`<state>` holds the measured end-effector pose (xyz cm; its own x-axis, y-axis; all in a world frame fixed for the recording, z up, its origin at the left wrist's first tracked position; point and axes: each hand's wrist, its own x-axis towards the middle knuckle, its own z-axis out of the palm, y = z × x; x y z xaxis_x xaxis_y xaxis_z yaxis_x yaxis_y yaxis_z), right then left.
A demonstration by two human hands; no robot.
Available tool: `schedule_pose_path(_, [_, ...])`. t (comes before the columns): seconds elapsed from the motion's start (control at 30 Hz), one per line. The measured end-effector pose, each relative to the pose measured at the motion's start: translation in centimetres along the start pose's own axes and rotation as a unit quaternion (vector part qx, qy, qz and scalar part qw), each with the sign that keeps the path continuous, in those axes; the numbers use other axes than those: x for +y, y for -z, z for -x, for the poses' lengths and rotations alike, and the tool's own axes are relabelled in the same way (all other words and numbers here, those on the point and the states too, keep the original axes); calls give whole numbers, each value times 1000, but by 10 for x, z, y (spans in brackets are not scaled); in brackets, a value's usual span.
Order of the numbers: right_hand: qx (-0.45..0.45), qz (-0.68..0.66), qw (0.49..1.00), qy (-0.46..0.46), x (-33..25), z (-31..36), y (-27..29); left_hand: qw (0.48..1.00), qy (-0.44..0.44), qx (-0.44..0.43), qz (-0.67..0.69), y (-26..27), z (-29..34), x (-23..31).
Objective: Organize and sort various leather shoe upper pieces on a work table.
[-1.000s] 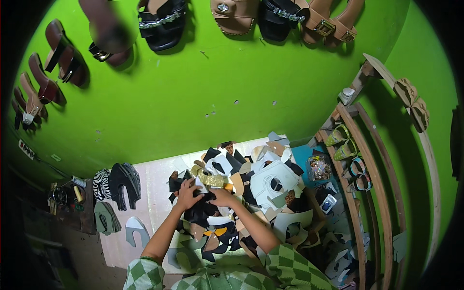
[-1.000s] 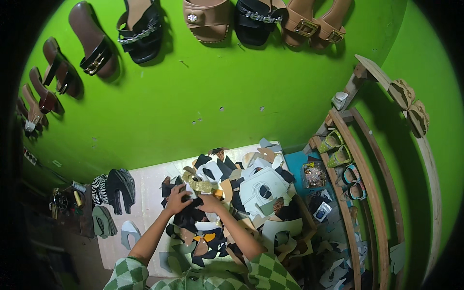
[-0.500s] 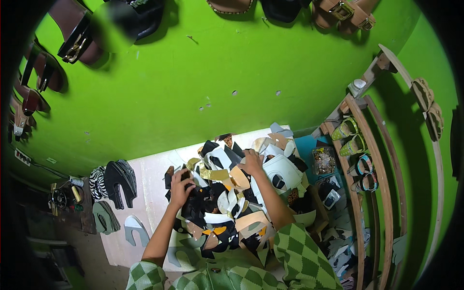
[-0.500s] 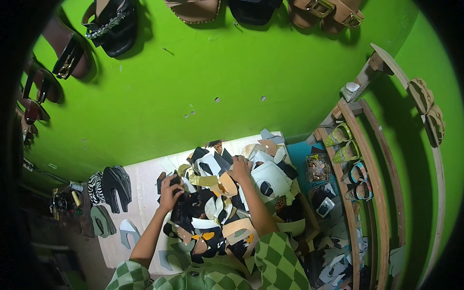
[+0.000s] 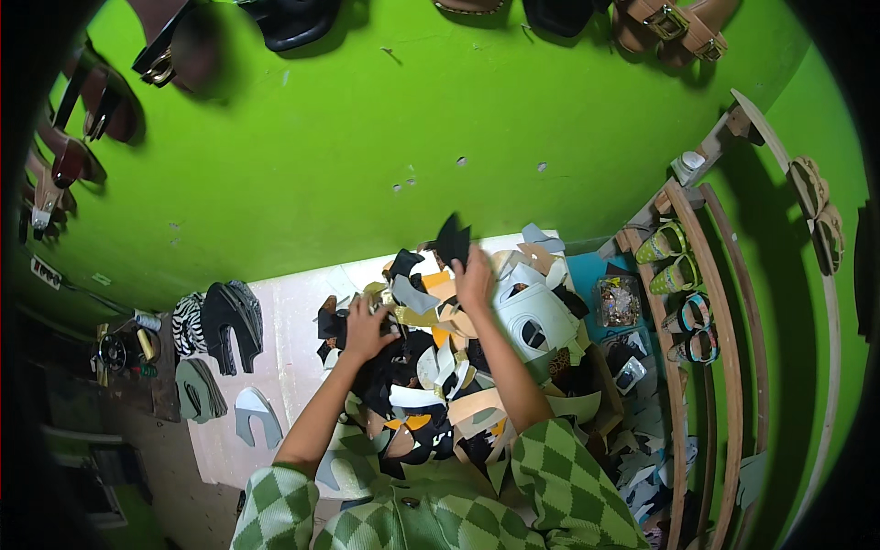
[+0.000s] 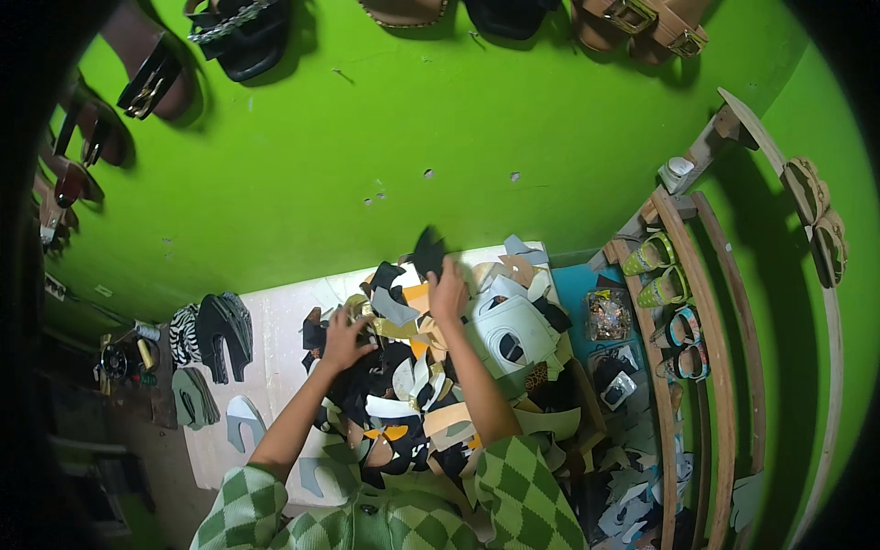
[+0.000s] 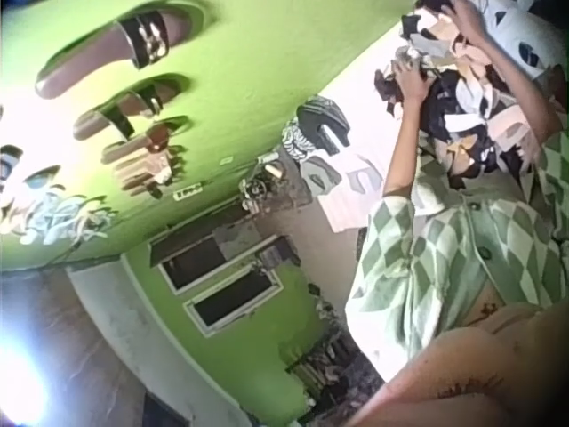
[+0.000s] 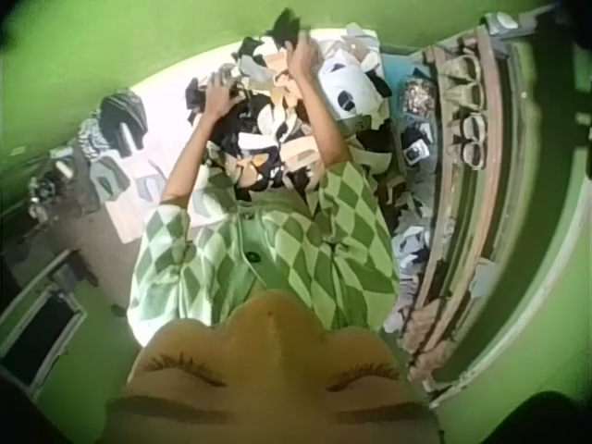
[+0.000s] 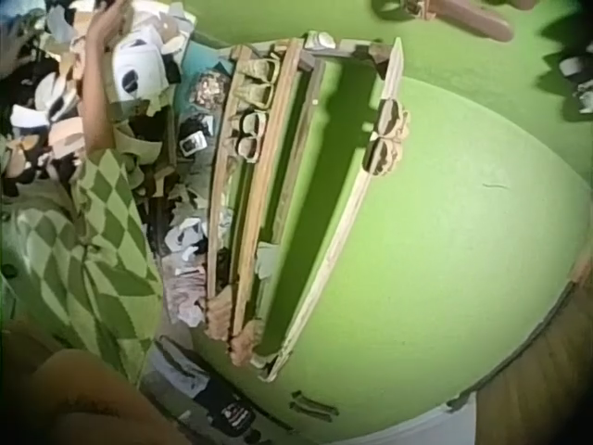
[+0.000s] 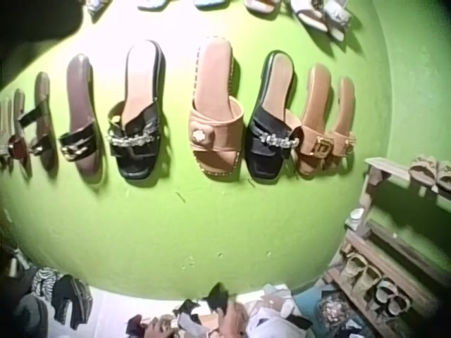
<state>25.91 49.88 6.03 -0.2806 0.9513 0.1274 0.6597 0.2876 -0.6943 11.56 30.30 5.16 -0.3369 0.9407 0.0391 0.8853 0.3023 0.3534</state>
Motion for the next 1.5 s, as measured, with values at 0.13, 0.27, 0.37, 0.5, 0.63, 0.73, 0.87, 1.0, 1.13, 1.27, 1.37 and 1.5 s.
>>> schedule_pose_path(0.13, [67, 89, 994, -15, -2, 4, -3, 992, 38, -48, -113, -24, 2, -11])
schedule_pose_path(0.27, [-101, 65, 988, 100, -3, 35, -28, 994, 54, -39, -85, -11, 16, -14])
schedule_pose_path(0.37, [-188, 122, 964, 146, 1, 59, -56, 998, 48, 19, -36, -6, 25, -24])
schedule_pose_path(0.5, [-168, 96, 974, 115, 16, 52, -73, 994, 49, 89, 28, 18, 22, -24])
schedule_pose_path(0.63, [-106, -44, 988, 99, 12, 26, -48, 980, 75, 176, 60, 38, 18, -45])
schedule_pose_path(0.73, [-28, -113, 987, 108, 4, 8, -17, 967, 73, 236, 59, 48, 10, -45])
schedule_pose_path(0.87, [-137, -208, 957, 148, -6, 6, 0, 953, 77, 272, 110, 52, -2, -40])
schedule_pose_path(1.0, [-334, -98, 928, 135, 10, 16, 12, 965, 33, 215, 146, 39, -3, -32])
schedule_pose_path(1.13, [-131, 423, 896, -12, 66, 21, 46, 975, 9, 134, 177, 23, 14, -13])
schedule_pose_path(1.27, [-160, 353, 915, -112, 108, 20, 94, 975, -40, 34, 215, 19, 34, 3])
schedule_pose_path(1.37, [-227, 213, 950, -2, 143, 17, 122, 971, -107, -94, 190, 8, 40, 17])
schedule_pose_path(1.5, [-219, 1, 969, 113, 135, 30, 130, 971, -141, -194, -8, 5, 57, 47])
